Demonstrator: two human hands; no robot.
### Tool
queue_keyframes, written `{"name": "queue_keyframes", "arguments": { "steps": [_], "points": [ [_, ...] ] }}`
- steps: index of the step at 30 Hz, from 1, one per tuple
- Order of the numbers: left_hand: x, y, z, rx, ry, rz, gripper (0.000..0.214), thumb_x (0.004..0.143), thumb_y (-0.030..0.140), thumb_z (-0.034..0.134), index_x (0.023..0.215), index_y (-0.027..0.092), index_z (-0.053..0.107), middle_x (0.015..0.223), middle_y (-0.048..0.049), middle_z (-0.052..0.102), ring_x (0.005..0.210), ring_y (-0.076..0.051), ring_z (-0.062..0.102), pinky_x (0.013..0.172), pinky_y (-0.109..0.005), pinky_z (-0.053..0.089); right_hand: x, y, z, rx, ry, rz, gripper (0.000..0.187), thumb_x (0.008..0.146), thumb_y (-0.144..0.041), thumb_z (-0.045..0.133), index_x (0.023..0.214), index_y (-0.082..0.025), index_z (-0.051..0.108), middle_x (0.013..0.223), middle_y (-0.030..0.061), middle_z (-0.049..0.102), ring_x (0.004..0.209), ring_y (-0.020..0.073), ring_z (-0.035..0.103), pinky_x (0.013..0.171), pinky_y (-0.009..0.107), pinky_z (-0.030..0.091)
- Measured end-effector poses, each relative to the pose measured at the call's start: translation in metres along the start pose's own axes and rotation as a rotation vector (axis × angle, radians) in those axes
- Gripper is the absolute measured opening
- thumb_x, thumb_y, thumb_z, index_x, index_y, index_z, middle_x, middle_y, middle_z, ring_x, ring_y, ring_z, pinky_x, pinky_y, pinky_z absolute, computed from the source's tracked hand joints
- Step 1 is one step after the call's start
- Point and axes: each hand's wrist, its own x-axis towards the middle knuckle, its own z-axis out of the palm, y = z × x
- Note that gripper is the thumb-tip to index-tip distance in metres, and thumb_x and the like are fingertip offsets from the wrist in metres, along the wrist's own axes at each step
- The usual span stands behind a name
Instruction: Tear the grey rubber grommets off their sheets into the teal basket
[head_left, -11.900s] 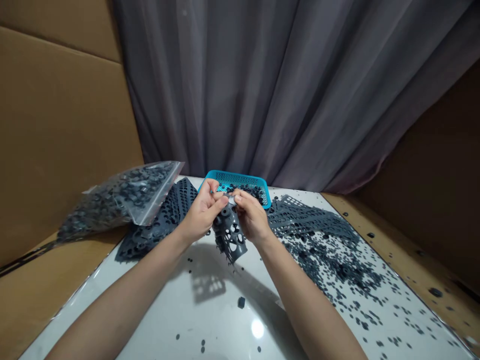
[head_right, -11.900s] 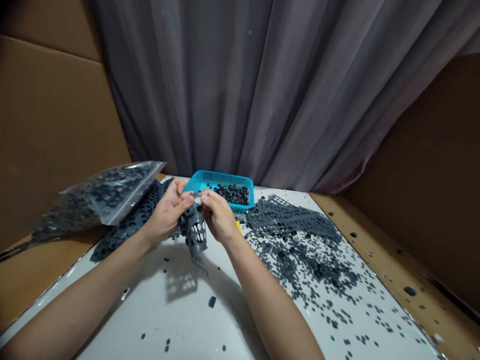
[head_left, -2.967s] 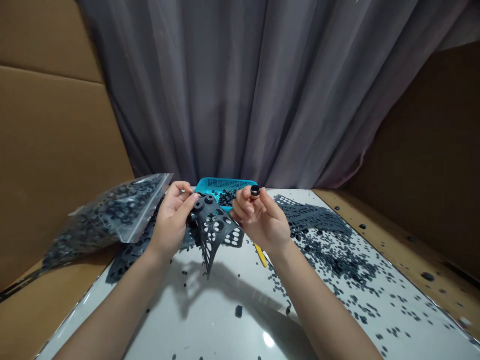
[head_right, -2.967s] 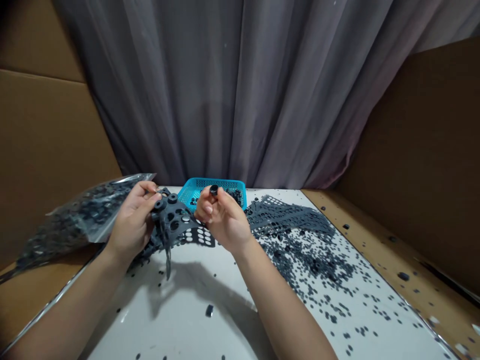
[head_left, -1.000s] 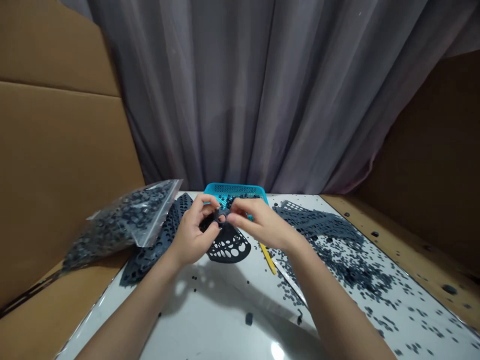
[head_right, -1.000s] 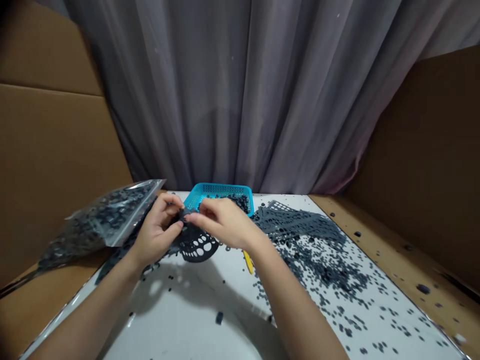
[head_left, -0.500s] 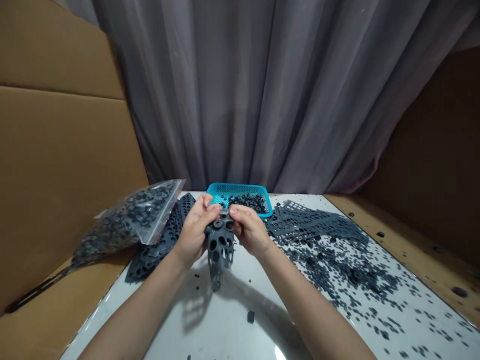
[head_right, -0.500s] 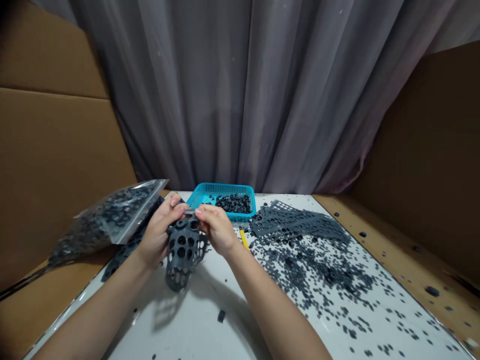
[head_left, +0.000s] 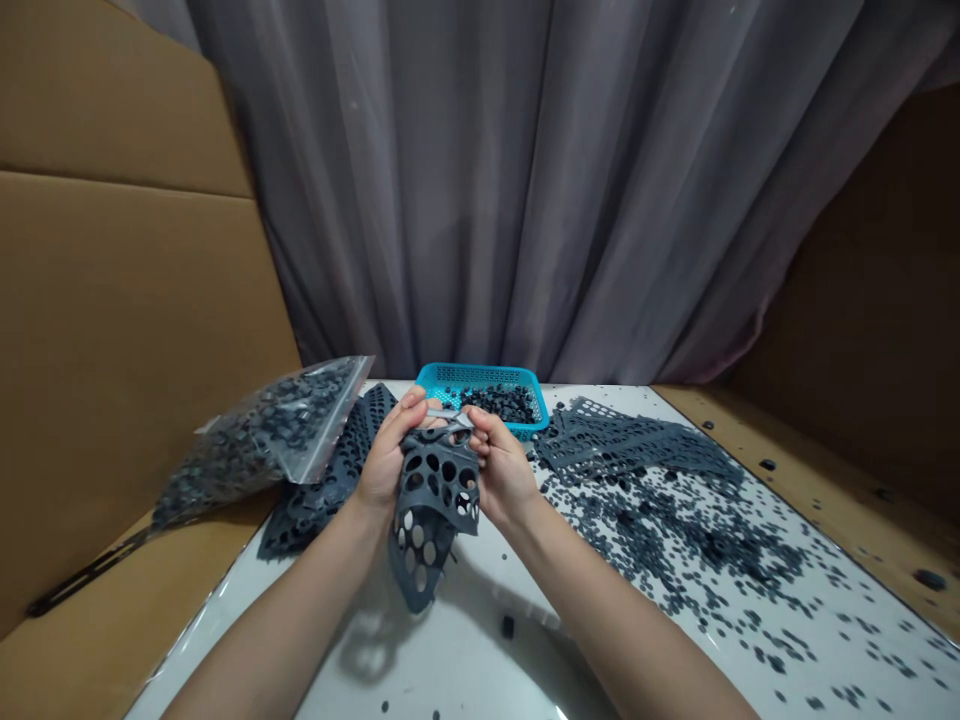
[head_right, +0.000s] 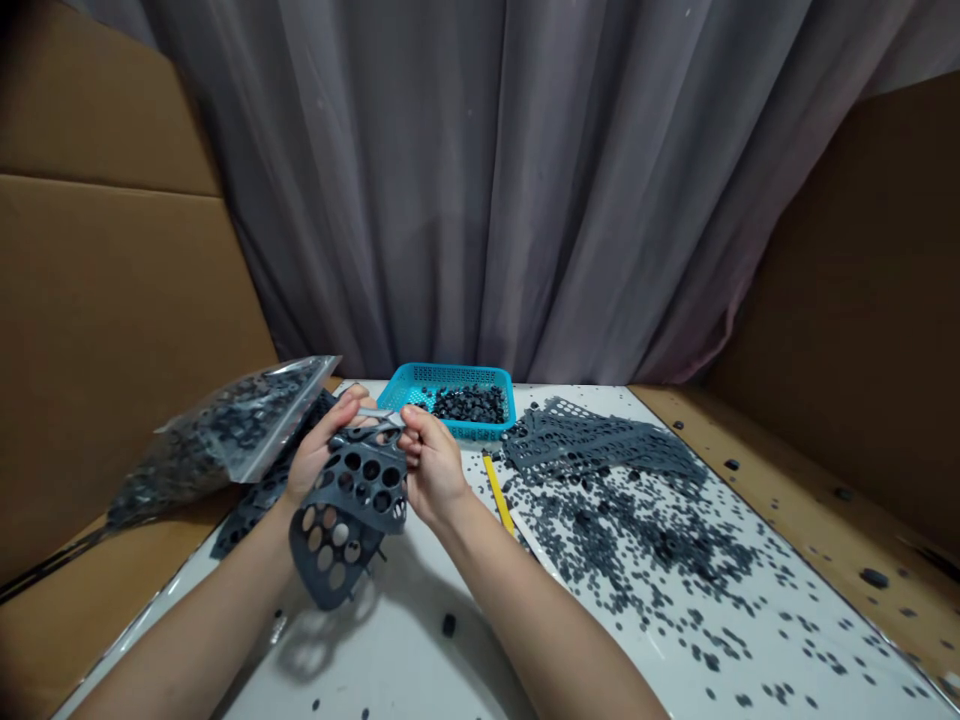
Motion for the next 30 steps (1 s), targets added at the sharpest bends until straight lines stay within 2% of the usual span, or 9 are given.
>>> {"name": "queue_keyframes", "arguments": {
  "steps": [2, 5, 8, 14, 17, 20, 24, 27, 30],
  "points": [
    [-0.003, 0.004, 0.002, 0.102, -0.044, 0.007, 0.029, 0.074, 0.014, 0.061, 0.075, 0.020, 0.033, 0.058, 0.0088, 0.037, 0.044, -0.003, 0.035, 0.047, -0.013, 0.033, 0.000, -0.004, -0.004, -0.187, -0.114, -0.091, 0.037, 0.066, -0.036, 0.064, 0.055, -0.020, 0.032, 0.046, -0.0091, 0.021, 0.043, 0.0058, 0.015, 0.041, 0.020, 0.014],
    [-0.008, 0.011, 0.006, 0.303, -0.130, 0.064, 0.030, 0.076, 0.017, 0.061, 0.075, 0.021, 0.032, 0.060, 0.0079, 0.035, 0.050, -0.005, 0.037, 0.049, -0.015, 0.034, -0.006, -0.023, -0.010, -0.618, -0.312, -0.355, 0.034, 0.074, -0.042, 0.057, 0.057, -0.018, 0.041, 0.053, -0.0047, 0.034, 0.051, 0.0089, 0.030, 0.049, 0.024, 0.024],
    [-0.014, 0.018, 0.007, 0.448, -0.178, 0.138, 0.027, 0.078, 0.020, 0.060, 0.077, 0.022, 0.033, 0.062, 0.0069, 0.033, 0.054, -0.006, 0.036, 0.052, -0.016, 0.033, -0.018, -0.048, -0.010, -1.009, -0.393, -0.578, 0.031, 0.081, -0.043, 0.050, 0.064, -0.018, 0.046, 0.059, -0.0023, 0.041, 0.057, 0.0111, 0.037, 0.056, 0.026, 0.029],
    [-0.018, 0.017, 0.004, 0.596, -0.280, 0.127, 0.019, 0.083, 0.024, 0.055, 0.080, 0.022, 0.036, 0.064, 0.0058, 0.036, 0.057, -0.008, 0.038, 0.057, -0.019, 0.035, -0.038, -0.061, 0.005, -1.554, -0.417, -0.592, 0.023, 0.082, -0.039, 0.054, 0.075, -0.018, 0.046, 0.069, 0.0002, 0.048, 0.063, 0.0125, 0.041, 0.059, 0.026, 0.030],
    [-0.016, 0.018, 0.002, 0.725, -0.275, 0.136, 0.017, 0.083, 0.026, 0.054, 0.083, 0.022, 0.038, 0.069, 0.0048, 0.041, 0.061, -0.009, 0.042, 0.061, -0.020, 0.036, -0.036, -0.057, 0.006, -1.650, -0.470, -0.574, 0.021, 0.088, -0.034, 0.045, 0.075, -0.018, 0.045, 0.067, 0.0002, 0.049, 0.062, 0.0123, 0.041, 0.058, 0.026, 0.029],
    [-0.012, 0.024, 0.000, 1.000, -0.252, 0.108, 0.014, 0.084, 0.030, 0.053, 0.087, 0.022, 0.042, 0.066, 0.0050, 0.046, 0.060, -0.010, 0.042, 0.059, -0.020, 0.035, -0.031, -0.056, 0.002, -1.660, -0.488, -0.553, 0.023, 0.091, -0.029, 0.040, 0.070, -0.018, 0.043, 0.064, -0.0005, 0.047, 0.059, 0.0113, 0.039, 0.057, 0.025, 0.027],
    [-0.009, 0.029, 0.002, 1.362, -0.454, 0.044, 0.014, 0.081, 0.032, 0.054, 0.088, 0.020, 0.055, 0.071, 0.0004, 0.057, 0.067, -0.015, 0.049, 0.063, -0.025, 0.038, -0.025, -0.060, -0.006, -1.663, -0.563, -0.521, 0.023, 0.090, -0.023, 0.039, 0.068, -0.018, 0.046, 0.064, -0.0001, 0.048, 0.057, 0.0109, 0.038, 0.055, 0.025, 0.026],
    [-0.008, 0.028, 0.004, 1.376, -0.565, -0.010, 0.022, 0.085, 0.034, 0.047, 0.089, 0.019, 0.062, 0.085, -0.0041, 0.063, 0.082, -0.020, 0.054, 0.073, -0.029, 0.040, -0.023, -0.063, -0.009, -1.720, -0.581, -0.564, 0.025, 0.088, -0.022, 0.041, 0.064, -0.017, 0.046, 0.059, -0.0009, 0.044, 0.056, 0.0109, 0.037, 0.056, 0.026, 0.025],
    [-0.006, 0.026, 0.004, 1.287, -0.586, -0.131, 0.028, 0.088, 0.036, 0.042, 0.091, 0.019, 0.064, 0.088, -0.0049, 0.063, 0.083, -0.020, 0.054, 0.074, -0.028, 0.041, -0.023, -0.065, -0.010, -1.803, -0.569, -0.618, 0.025, 0.086, -0.021, 0.044, 0.061, -0.017, 0.045, 0.059, -0.0011, 0.042, 0.056, 0.0111, 0.034, 0.056, 0.026, 0.024]
  ]
}}
